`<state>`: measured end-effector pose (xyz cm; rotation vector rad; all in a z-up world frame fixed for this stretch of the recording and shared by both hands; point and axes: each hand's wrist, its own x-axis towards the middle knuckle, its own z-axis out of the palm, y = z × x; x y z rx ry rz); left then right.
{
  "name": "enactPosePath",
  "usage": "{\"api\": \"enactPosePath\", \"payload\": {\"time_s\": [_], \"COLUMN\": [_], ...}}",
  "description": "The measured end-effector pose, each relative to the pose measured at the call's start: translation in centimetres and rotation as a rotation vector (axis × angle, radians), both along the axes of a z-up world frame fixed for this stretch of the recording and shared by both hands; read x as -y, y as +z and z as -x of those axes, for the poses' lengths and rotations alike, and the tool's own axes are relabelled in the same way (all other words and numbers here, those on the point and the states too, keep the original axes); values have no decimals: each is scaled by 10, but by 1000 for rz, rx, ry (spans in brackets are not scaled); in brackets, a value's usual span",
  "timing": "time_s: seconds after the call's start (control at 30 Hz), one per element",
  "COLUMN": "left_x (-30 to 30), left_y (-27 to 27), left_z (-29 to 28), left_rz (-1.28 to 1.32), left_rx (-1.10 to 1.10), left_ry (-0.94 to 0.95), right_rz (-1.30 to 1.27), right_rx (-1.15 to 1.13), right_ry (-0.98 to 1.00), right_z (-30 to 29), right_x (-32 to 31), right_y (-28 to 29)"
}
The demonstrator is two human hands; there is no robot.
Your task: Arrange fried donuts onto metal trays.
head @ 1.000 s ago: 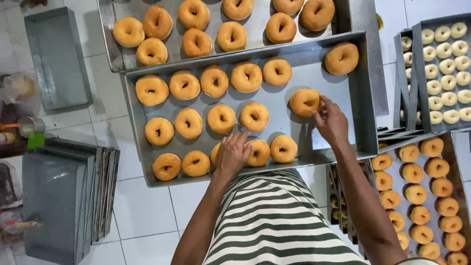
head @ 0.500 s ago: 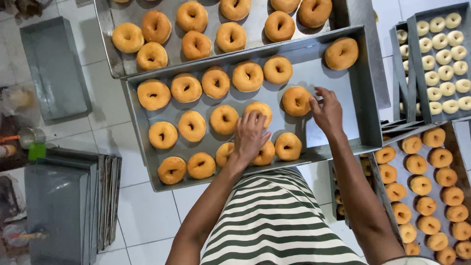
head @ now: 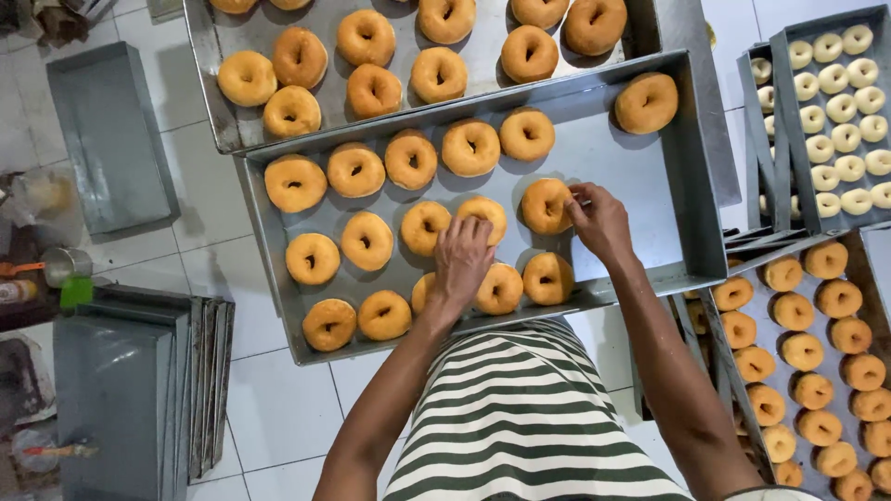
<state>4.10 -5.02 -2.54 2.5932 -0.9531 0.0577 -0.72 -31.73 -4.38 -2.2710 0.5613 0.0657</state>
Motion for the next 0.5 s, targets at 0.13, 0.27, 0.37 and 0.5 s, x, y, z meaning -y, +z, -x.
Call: {"api": "enactPosePath", "payload": {"time_s": [0.13,0.27,0.37,0.5], "left_x": [-6,-7,-9,-10], "left_y": [-3,-6,-15,2], "left_z": [0,2,3,6], "left_rz": [-25,-2,8,58], "left_rx": [16,11,-1,-43], "left_ry": [9,14,25,16], "right_rz": [12,-4,-31,-5], "right_rx": [-14,-63,-85,-51], "right_ry": [25,57,53,51], "right_z": [2,4,5,11], "right_x": [-12,-24,-30,-23], "right_y": [7,17,26,19]}}
